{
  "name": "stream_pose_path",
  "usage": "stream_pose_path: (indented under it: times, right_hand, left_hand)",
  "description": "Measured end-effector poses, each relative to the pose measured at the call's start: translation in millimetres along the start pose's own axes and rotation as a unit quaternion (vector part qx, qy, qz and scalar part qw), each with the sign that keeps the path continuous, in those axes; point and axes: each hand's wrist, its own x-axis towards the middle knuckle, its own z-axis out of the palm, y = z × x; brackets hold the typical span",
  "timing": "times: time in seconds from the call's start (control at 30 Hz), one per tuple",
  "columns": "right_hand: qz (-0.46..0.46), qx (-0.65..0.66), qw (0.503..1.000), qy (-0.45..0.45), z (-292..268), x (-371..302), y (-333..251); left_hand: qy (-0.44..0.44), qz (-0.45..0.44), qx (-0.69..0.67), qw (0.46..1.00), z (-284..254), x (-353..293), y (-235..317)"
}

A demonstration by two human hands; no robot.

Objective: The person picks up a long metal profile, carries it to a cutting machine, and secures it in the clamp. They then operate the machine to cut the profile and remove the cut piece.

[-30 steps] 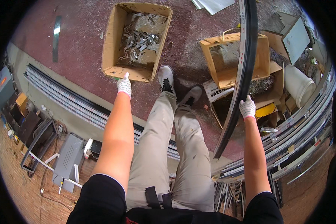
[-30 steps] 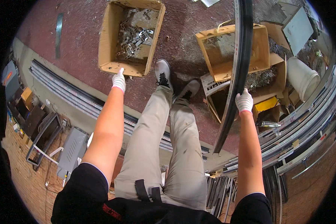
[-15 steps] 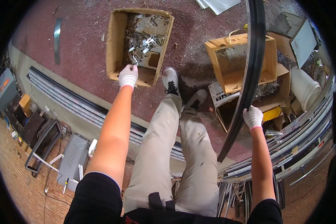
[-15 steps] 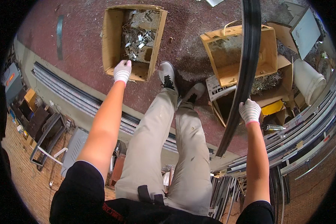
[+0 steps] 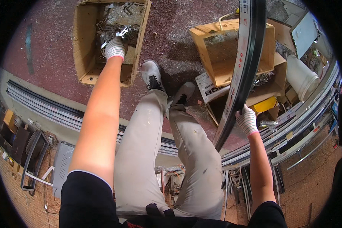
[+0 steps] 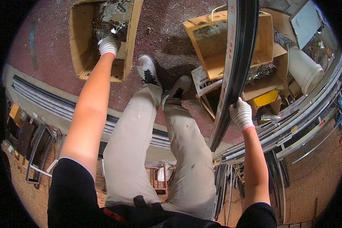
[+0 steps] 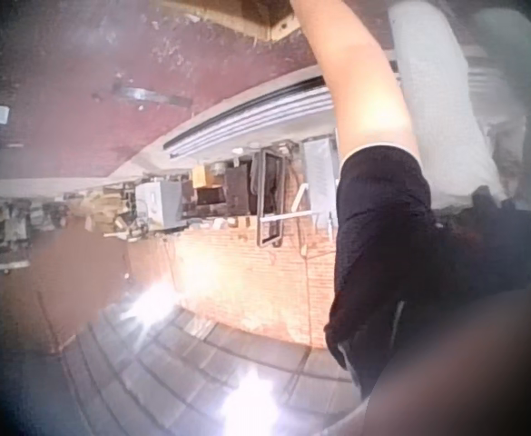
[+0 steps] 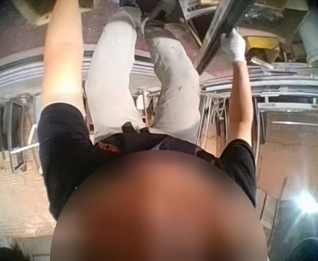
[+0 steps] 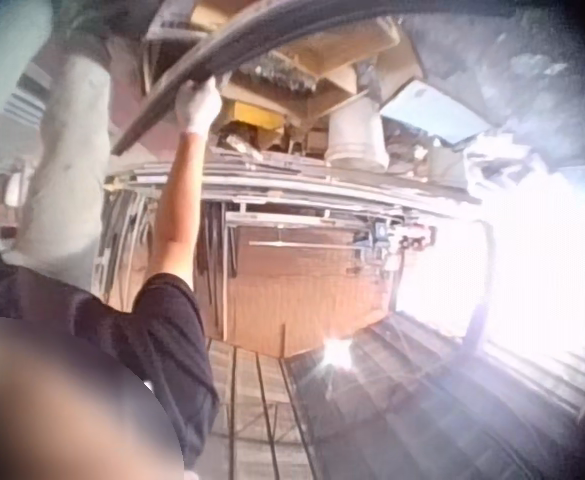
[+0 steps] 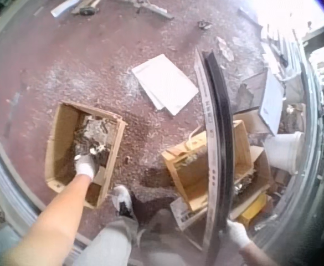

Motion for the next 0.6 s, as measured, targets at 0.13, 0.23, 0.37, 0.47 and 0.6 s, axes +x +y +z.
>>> stream_pose_path:
  times: [0.13, 0.23, 0.37, 0.47, 0.6]
  right_hand:
    - [-0.013, -0.019, 1.0, -0.011, -10.3, -14.5, -5.2]
    - [-0.01, 0.005, 1.0, -0.018, -20.3, -31.9, -8.1]
    - [-0.013, 0.028, 0.999, -0.026, -30.2, -63.5, -0.3]
    - [-0.021, 0.126, 0.991, -0.027, -29.3, -95.2, 10.2]
    - [-0.035, 0.364, 0.931, -0.017, -17.7, -145.5, 16.6]
  left_hand:
    - [0.03, -0.023, -0.044, 0.998, -12.0, -26.7, -10.3]
    - [0.085, -0.007, -0.112, 0.99, -26.6, -54.8, -32.2]
    - [0.103, -0.006, -0.195, 0.975, -51.8, -86.7, -55.9]
    - [0.126, 0.028, -0.245, 0.961, -76.9, -116.2, -69.1]
    - [0.14, 0.073, -0.308, 0.938, -118.0, -170.2, -76.7]
